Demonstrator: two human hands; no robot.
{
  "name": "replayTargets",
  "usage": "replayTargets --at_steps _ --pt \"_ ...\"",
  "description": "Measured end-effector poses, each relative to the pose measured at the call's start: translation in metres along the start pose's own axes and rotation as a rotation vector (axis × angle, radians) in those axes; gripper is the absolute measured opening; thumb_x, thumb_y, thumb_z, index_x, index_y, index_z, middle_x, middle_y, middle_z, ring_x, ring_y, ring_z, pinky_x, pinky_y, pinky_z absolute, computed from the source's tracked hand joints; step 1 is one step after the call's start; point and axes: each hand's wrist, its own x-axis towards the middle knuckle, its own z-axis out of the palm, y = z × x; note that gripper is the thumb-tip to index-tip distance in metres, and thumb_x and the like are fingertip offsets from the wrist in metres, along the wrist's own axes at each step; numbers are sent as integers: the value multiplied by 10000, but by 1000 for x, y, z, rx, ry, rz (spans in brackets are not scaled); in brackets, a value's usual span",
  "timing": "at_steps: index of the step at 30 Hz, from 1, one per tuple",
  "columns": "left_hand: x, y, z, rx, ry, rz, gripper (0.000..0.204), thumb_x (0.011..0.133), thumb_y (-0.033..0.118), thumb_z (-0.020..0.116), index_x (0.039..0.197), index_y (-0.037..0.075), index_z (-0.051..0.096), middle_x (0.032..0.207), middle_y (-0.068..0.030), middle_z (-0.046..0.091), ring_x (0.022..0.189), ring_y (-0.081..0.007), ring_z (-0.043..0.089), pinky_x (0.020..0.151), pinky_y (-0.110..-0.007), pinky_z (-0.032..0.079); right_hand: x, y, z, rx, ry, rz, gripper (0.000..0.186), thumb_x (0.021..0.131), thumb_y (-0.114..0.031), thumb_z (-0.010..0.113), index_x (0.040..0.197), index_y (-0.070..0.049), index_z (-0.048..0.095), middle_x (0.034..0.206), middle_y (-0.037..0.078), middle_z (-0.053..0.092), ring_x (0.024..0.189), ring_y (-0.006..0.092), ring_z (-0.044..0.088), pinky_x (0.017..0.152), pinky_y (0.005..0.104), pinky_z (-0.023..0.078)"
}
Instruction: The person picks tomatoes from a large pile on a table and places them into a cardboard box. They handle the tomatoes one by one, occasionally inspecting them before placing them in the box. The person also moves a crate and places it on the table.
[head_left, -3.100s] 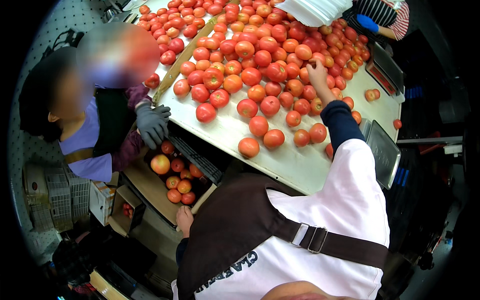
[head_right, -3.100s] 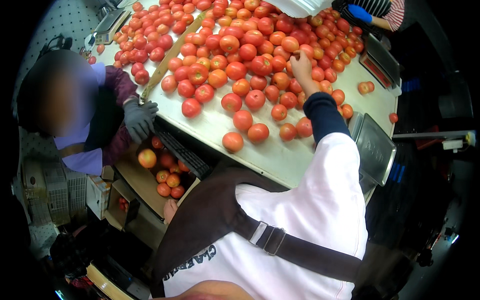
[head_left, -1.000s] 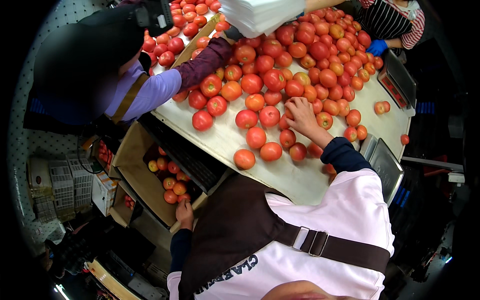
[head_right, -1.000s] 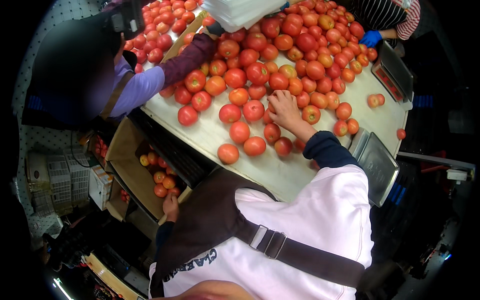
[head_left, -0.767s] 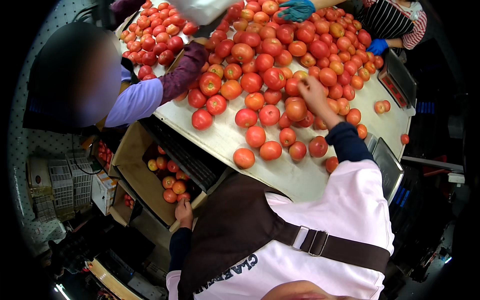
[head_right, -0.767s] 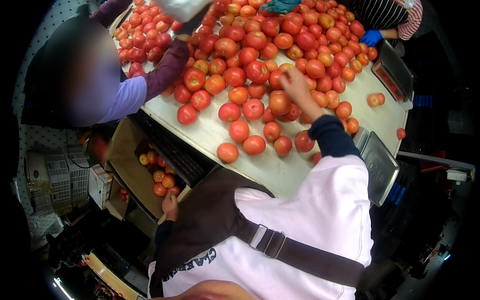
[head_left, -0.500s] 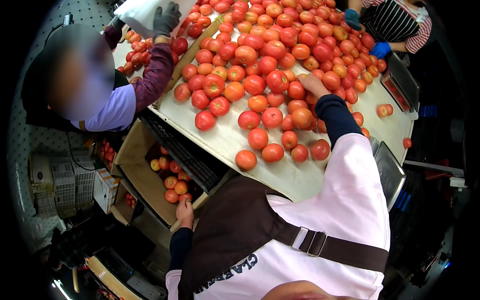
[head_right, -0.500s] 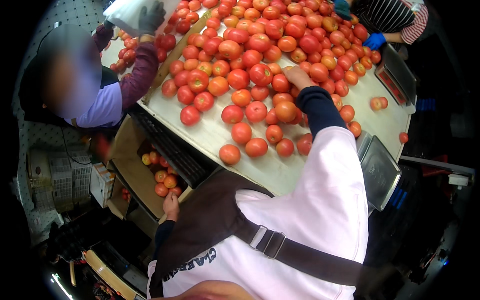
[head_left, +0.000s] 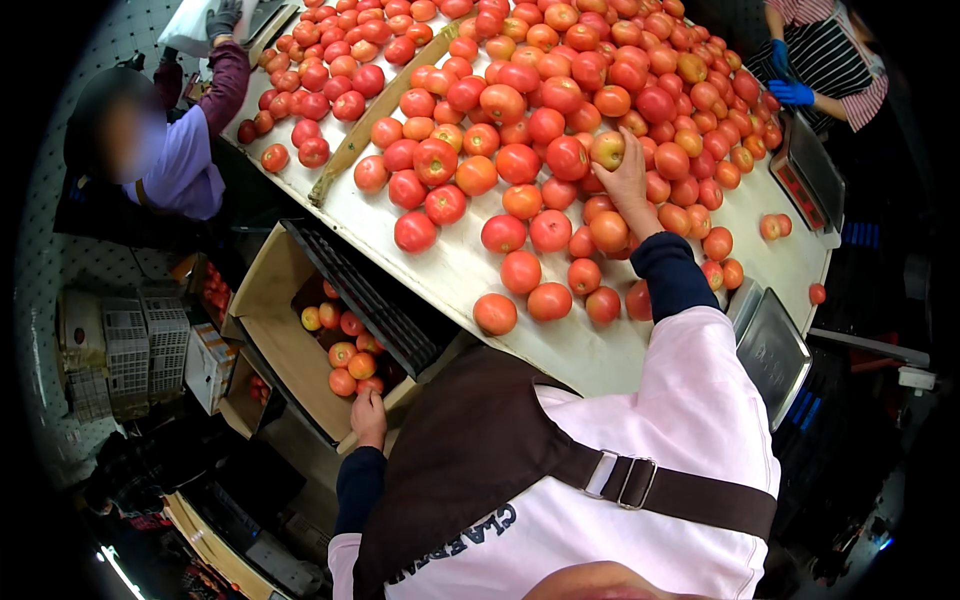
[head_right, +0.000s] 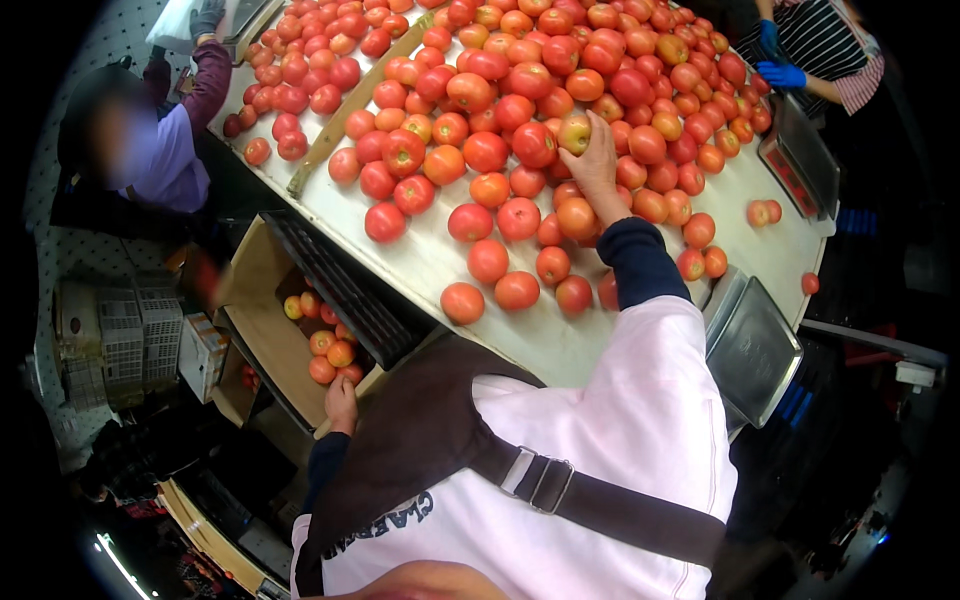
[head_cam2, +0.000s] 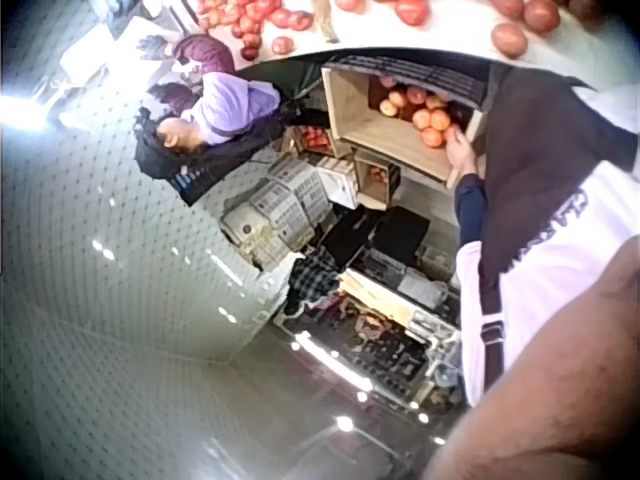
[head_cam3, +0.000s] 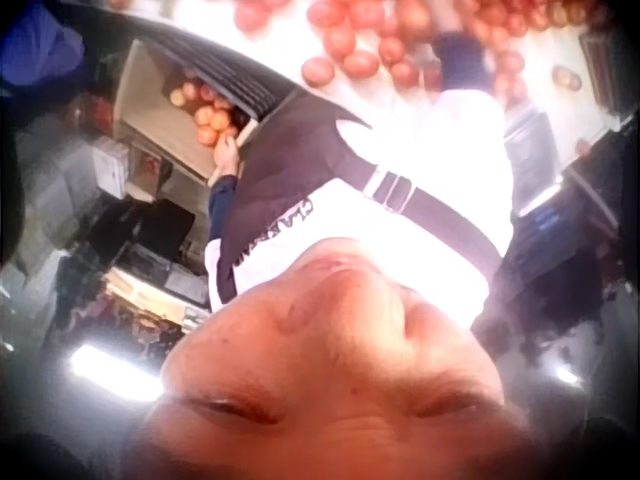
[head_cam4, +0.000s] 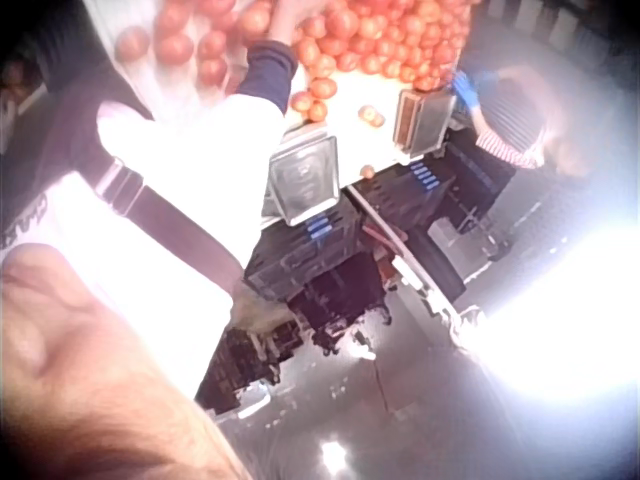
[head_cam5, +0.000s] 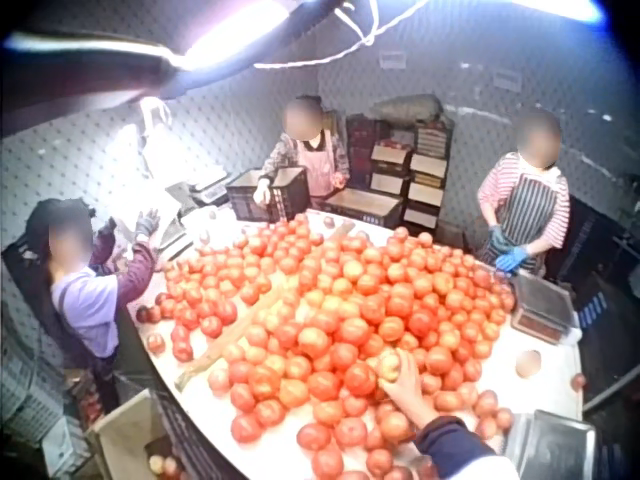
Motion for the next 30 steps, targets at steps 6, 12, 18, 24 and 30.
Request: replayTargets --at_steps 6,12,18,24,30 --pt "-2 1 -2 -2 -12 -19 288 896 281 452 909 78 655 891 -197 647 840 -411 597 725 -486 463 -2 -23 -16 133 16 -57 750 650 -188 813 1307 -72 471 1287 156 498 1182 340 498 1002 403 427" --pt "-1 -1 -1 -1 -27 -27 295 894 287 451 920 76 656 906 -203 647 850 -414 598 728 -488 464 3 -31 -29 499 -102 135 617 728 -169 776 1291 -121 529 1269 105 523 1144 260 534 968 342 452" --pt "-2 -5 1 -22 16 -2 296 893 286 459 918 56 643 895 -207 644 854 -418 594 730 -491 463 14 -42 -41 1185 -203 778 456 905 -396 571 1288 -153 527 1154 84 596 873 245 649 669 346 569" --pt "-5 3 -5 -38 21 7 284 895 291 479 916 53 634 883 -223 632 848 -421 590 727 -505 455 35 -30 -24 833 147 865 449 948 -278 541 1291 -11 429 1071 150 593 741 249 667 643 327 565" --pt "-4 9 -8 -113 68 30 258 913 257 511 944 50 661 939 -195 652 898 -383 609 780 -457 487 9 -88 18 833 -240 526 310 937 -121 545 1220 0 502 1044 121 604 787 175 656 728 295 534"
